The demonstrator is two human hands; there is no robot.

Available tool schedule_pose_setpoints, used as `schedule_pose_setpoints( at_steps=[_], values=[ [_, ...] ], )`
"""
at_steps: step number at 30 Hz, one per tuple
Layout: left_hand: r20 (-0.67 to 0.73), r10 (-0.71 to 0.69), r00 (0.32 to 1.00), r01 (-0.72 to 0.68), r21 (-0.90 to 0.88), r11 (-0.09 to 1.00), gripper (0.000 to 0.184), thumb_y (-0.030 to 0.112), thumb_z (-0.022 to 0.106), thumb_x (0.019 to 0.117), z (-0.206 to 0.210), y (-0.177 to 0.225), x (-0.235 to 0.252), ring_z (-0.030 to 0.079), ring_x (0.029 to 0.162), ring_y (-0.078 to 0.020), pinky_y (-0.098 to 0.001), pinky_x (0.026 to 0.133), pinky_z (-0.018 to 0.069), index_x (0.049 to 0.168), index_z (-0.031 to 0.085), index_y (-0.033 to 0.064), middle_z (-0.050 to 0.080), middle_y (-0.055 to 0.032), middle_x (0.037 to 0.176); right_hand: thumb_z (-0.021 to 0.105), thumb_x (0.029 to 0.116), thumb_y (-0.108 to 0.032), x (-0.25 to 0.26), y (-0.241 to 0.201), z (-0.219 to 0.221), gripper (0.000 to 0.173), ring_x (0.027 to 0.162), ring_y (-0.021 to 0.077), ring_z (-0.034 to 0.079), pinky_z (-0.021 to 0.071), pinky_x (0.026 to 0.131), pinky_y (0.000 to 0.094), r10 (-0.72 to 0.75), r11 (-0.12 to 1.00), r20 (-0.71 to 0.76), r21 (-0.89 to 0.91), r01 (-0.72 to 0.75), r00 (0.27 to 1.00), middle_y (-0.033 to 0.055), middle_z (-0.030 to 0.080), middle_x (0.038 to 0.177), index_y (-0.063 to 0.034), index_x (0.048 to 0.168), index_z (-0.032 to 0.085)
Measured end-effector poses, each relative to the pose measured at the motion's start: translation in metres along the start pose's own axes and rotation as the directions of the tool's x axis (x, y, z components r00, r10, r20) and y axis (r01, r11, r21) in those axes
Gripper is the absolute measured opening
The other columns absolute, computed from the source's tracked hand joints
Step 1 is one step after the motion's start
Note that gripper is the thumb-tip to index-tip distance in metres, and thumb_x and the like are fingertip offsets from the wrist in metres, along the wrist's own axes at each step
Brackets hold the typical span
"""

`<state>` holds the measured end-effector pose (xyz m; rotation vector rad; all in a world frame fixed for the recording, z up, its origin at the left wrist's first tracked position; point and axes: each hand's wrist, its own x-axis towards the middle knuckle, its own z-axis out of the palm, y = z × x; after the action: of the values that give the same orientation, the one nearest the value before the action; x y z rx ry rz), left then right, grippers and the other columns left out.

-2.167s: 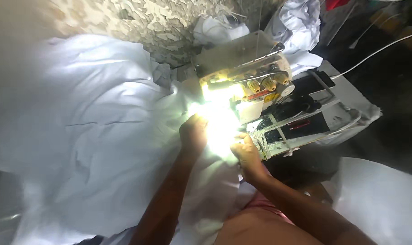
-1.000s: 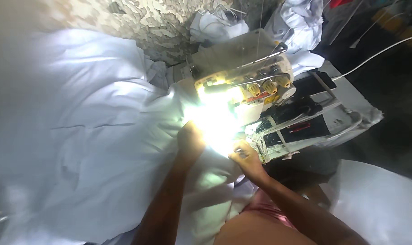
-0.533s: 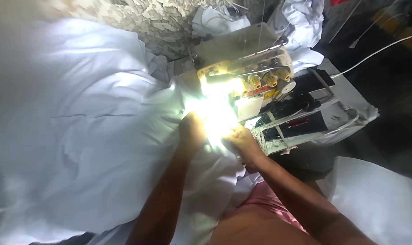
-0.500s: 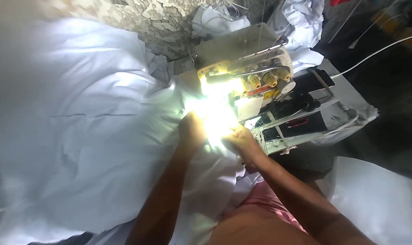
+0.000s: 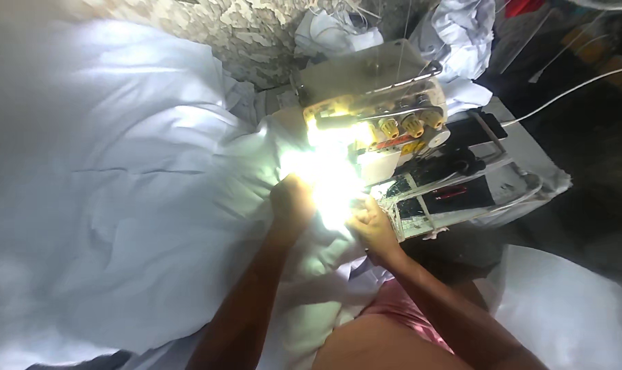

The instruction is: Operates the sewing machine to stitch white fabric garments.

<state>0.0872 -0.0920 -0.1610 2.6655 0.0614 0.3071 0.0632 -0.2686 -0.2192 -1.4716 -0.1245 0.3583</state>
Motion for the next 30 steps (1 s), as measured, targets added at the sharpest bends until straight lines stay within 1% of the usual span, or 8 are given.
schedule_pose_setpoints(
  at_steps=[4,6,10,14,17,24,26,30],
  values=[
    [-0.037,0.029,0.999,-0.030,-0.016,0.999,0.009,0.009,0.073,0.0917,0.002,-0.001,-0.004,0.071,0.083,-0.0336,-0.0536,0.071,0.0524,0.096,0.079,0.0047,0.073,-0.0169,0.090,0.064,0.0980,-0.005,-0.006,0.004,0.000,0.004,0.057,0.0012,0.055,0.0470,0.057,0.0191,0.099,0.995,-0.006,0.028,-0.098,0.995,-0.0026,0.062,0.066,-0.0026,0.101,0.066],
    [-0.069,0.052,0.996,-0.054,-0.029,0.998,0.008,0.008,0.073,0.0909,0.004,-0.003,-0.004,0.071,0.082,-0.0318,-0.0517,0.070,0.0522,0.095,0.079,0.0050,0.073,-0.0158,0.089,0.061,0.1010,-0.009,-0.003,-0.003,0.002,0.009,0.057,0.0007,0.050,0.0428,0.056,0.0175,0.090,0.995,0.031,0.046,-0.091,0.995,-0.0037,0.058,0.068,-0.0048,0.095,0.067],
    [-0.107,0.085,0.991,-0.088,-0.024,0.996,0.008,0.009,0.074,0.0904,0.007,-0.005,-0.004,0.070,0.079,-0.0311,-0.0498,0.068,0.0527,0.096,0.078,0.0056,0.072,-0.0155,0.087,0.052,0.1069,-0.020,0.004,-0.016,0.008,0.016,0.055,0.0026,0.047,0.0405,0.053,0.0191,0.078,0.994,0.050,0.070,-0.082,0.996,-0.0030,0.054,0.069,-0.0111,0.101,0.064],
    [-0.226,0.209,0.952,-0.222,-0.035,0.974,0.008,0.002,0.077,0.0832,0.015,-0.009,-0.005,0.069,0.087,-0.0357,-0.0487,0.075,0.0538,0.090,0.074,-0.0011,0.071,-0.0198,0.091,0.056,0.1040,-0.010,0.006,-0.031,0.011,0.007,0.054,0.0034,0.049,0.0418,0.051,0.0194,0.055,0.996,0.072,0.069,-0.060,0.996,-0.0016,0.057,0.065,-0.0084,0.108,0.062],
    [-0.268,0.314,0.911,-0.314,0.044,0.948,0.007,0.006,0.072,0.0866,0.017,-0.008,-0.007,0.066,0.094,-0.0393,-0.0495,0.081,0.0518,0.088,0.077,0.0017,0.070,-0.0210,0.095,0.057,0.1020,-0.007,0.009,-0.039,0.009,0.007,0.053,0.0034,0.049,0.0415,0.051,0.0194,0.064,0.996,0.076,0.065,-0.069,0.995,-0.0021,0.055,0.063,-0.0073,0.107,0.062],
    [-0.108,0.307,0.946,-0.288,0.161,0.944,0.013,0.009,0.066,0.0945,0.001,0.002,-0.023,0.065,0.084,-0.0371,-0.0523,0.074,0.0474,0.094,0.077,0.0016,0.068,-0.0182,0.089,0.056,0.1002,-0.006,0.011,-0.048,0.001,0.023,0.047,0.0008,0.043,0.0365,0.045,0.0169,0.096,0.992,0.124,0.072,-0.106,0.988,-0.0026,0.052,0.060,-0.0105,0.122,0.061],
    [-0.115,0.316,0.942,-0.292,0.186,0.938,0.015,0.008,0.065,0.0943,0.002,0.005,-0.026,0.065,0.083,-0.0359,-0.0523,0.075,0.0467,0.098,0.079,0.0027,0.070,-0.0175,0.090,0.055,0.0996,-0.005,0.012,-0.048,0.000,0.022,0.044,0.0010,0.040,0.0335,0.042,0.0168,0.091,0.994,0.124,0.050,-0.098,0.988,-0.0025,0.049,0.057,-0.0112,0.120,0.061],
    [-0.141,0.323,0.936,-0.282,0.250,0.926,0.017,0.009,0.063,0.0955,0.008,0.014,-0.030,0.066,0.080,-0.0339,-0.0506,0.074,0.0461,0.102,0.078,0.0041,0.071,-0.0158,0.091,0.056,0.0987,-0.002,0.017,-0.044,-0.003,0.040,0.044,0.0001,0.041,0.0342,0.041,0.0156,0.040,0.998,0.157,0.036,-0.047,0.987,-0.0012,0.055,0.059,-0.0110,0.138,0.054]
  ],
)
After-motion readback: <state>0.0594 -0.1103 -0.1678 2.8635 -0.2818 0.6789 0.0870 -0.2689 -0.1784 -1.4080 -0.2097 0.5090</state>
